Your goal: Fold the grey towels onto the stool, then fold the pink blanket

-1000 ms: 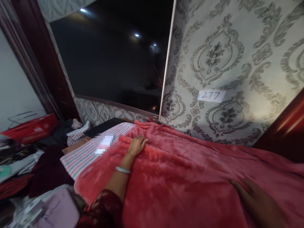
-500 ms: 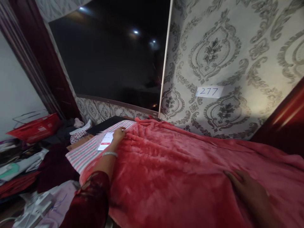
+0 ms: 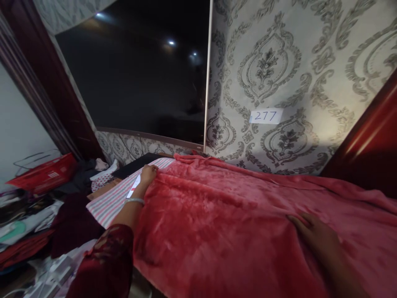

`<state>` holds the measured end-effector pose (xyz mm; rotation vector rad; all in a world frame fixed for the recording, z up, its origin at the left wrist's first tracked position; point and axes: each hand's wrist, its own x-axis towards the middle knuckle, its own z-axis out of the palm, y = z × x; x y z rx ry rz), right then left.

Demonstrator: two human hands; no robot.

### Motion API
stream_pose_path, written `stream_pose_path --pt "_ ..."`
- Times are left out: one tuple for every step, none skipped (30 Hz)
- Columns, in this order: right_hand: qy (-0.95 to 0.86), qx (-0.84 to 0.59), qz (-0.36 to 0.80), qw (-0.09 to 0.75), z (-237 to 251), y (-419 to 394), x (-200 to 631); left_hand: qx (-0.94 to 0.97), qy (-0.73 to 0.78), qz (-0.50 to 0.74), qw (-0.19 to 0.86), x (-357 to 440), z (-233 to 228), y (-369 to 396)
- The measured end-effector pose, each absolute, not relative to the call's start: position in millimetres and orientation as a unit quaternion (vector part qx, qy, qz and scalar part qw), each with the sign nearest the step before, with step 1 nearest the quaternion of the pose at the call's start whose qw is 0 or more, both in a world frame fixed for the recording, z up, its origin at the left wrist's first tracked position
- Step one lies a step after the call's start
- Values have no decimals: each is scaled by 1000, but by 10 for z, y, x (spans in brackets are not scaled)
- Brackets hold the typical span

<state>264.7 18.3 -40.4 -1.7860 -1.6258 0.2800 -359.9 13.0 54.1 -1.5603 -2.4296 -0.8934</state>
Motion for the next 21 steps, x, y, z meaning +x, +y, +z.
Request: stream_pose_path --pt "-627 -687 108 350 -403 186 2645 -533 -795 -281 72 -3540 553 101" --pt "-626 -686 108 353 -405 191 2644 -557 -783 -266 80 -3472 558 71" --pt "-626 -686 105 356 -407 195 2643 -587 -766 -249 83 -3396 554 45" --pt "-627 -685 102 357 -409 199 2643 -619 -747 -229 81 -3316 540 24" --pt "-631 -683 100 355 -407 200 2642 -648 -728 -208 75 -3239 517 8" --pt "-637 -679 97 352 -403 196 2640 -673 -712 -187 68 -3167 489 -1" --pt "-644 -675 98 348 -396 189 2636 -690 -701 -169 64 -3106 458 -4" --pt "-651 -670 99 343 -388 180 2631 -699 -696 -152 63 -3058 429 -4" --pt "-656 -667 100 339 -381 170 2626 -702 -695 -139 65 -3024 405 0" --pt "-660 -664 100 336 -378 162 2622 -702 -698 -128 69 -3003 391 4" --pt "-664 -661 97 335 -381 159 2623 -699 -701 -119 74 -2993 387 6" --pt "-670 -655 93 337 -390 163 2630 -697 -703 -113 80 -2992 396 6" --pt "-679 -644 89 341 -407 175 2646 -696 -704 -110 86 -2996 417 1" --pt "-692 -629 85 344 -428 196 2674 -696 -704 -108 93 -3003 448 -8" --pt "-707 -610 85 347 -452 222 2712 -697 -702 -108 101 -3011 487 -22" --pt "-723 -591 86 347 -477 252 2761 -697 -700 -109 109 -3020 530 -38" --pt "-735 -578 89 344 -499 281 2817 -697 -699 -111 118 -3028 572 -57" --pt "-742 -571 92 339 -517 305 2877 -696 -698 -111 126 -3035 612 -77" --pt "-744 -571 95 334 -528 321 2936 -694 -699 -111 135 -3041 646 -96" --pt "-742 -576 96 330 -533 327 2988 -691 -700 -111 142 -3046 673 -114" --pt "-737 -584 97 326 -532 321 3027 -688 -702 -110 148 -3049 690 -131"
